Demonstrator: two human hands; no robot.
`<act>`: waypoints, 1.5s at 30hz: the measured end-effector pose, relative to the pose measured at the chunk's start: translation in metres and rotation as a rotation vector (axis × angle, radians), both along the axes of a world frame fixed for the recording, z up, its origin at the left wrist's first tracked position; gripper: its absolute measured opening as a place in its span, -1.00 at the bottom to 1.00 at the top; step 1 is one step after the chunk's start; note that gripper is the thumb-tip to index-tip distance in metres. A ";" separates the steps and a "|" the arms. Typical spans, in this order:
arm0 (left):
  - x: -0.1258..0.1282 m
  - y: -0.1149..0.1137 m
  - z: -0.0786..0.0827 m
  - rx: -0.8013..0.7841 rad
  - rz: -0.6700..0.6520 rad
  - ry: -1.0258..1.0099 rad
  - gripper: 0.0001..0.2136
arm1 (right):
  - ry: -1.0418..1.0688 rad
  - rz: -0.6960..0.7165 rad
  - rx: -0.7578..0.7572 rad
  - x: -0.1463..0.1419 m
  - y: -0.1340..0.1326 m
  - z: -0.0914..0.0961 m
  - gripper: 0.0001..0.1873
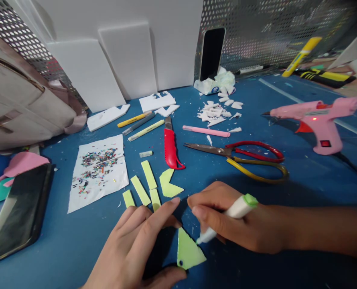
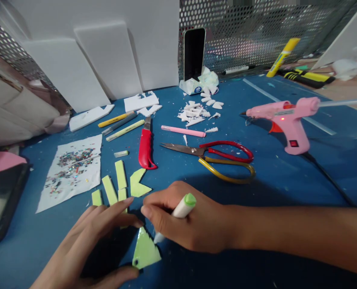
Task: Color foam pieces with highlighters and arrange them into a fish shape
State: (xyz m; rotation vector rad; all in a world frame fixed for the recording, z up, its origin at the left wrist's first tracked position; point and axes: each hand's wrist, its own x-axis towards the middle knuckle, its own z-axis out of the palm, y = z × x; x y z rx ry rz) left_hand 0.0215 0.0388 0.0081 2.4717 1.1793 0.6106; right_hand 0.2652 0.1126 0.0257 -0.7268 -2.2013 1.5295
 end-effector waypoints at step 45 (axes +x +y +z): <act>0.000 0.001 0.001 0.002 0.009 0.006 -0.36 | 0.021 0.117 -0.004 0.002 0.000 -0.007 -0.60</act>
